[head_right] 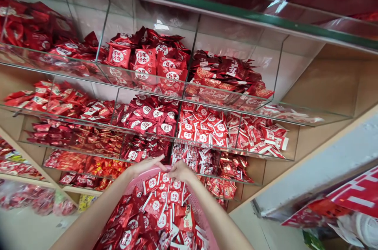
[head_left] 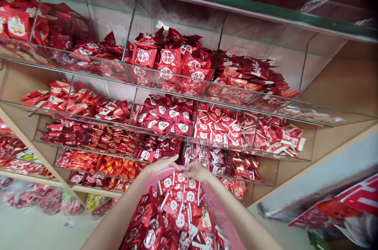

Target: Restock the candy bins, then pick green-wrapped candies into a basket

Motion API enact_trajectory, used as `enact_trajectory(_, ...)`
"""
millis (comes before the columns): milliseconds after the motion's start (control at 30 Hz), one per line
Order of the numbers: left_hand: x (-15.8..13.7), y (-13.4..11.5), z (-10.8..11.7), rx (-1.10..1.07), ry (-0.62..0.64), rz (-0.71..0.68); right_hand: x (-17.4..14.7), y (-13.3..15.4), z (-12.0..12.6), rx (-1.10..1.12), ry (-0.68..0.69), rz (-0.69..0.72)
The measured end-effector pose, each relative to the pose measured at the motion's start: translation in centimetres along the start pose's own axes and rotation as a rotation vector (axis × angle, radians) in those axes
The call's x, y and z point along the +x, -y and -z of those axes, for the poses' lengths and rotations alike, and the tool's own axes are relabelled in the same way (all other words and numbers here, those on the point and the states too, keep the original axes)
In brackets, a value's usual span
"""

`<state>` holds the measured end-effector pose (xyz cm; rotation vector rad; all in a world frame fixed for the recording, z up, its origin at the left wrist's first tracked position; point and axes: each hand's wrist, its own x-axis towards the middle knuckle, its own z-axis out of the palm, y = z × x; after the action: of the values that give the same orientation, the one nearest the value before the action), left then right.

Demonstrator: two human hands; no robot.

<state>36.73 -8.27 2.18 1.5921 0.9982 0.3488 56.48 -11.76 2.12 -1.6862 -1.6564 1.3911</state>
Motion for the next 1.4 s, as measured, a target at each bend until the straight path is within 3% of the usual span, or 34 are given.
enact_trajectory(333, -0.6, -1.1, -0.1, -0.04, -0.008, 0.029, -1.6, 0.9, 1.0, -0.121, -0.167, 0.041)
enact_trajectory(433, -0.8, -1.3, -0.2, -0.021, -0.02, 0.042, -4.0, 2.9, 3.4, -0.129, -0.116, 0.137)
enact_trajectory(500, -0.9, -1.5, -0.2, 0.0, -0.032, 0.054, -6.1, 4.8, 6.0, -0.096, -0.005, 0.235)
enact_trajectory(567, -1.0, -1.6, -0.2, 0.014, -0.03, 0.06, -7.9, 6.7, 9.2, -0.091, 0.002, 0.309)
enact_trajectory(700, -1.2, -1.8, -0.1, 0.067, -0.044, 0.084, -9.1, 9.0, 15.1, -0.354, -0.377, 0.342)
enact_trajectory(800, -1.4, -2.0, -0.1, 0.071, -0.028, 0.06, -8.1, 8.9, 17.4, -0.711, -0.582, 0.284)
enact_trajectory(900, -1.5, -1.9, -0.1, 0.06, -0.041, 0.079, -6.9, 8.3, 17.8, -0.963, -0.528, 0.257)
enact_trajectory(1000, -1.4, -1.7, 0.0, 0.066, -0.074, 0.116, -6.4, 8.0, 17.5, -1.059, -0.46, 0.228)
enact_trajectory(1400, -0.4, -0.8, -0.1, -0.01, 0.004, 0.02, -6.4, 7.6, 17.7, -0.999, -0.467, 0.231)
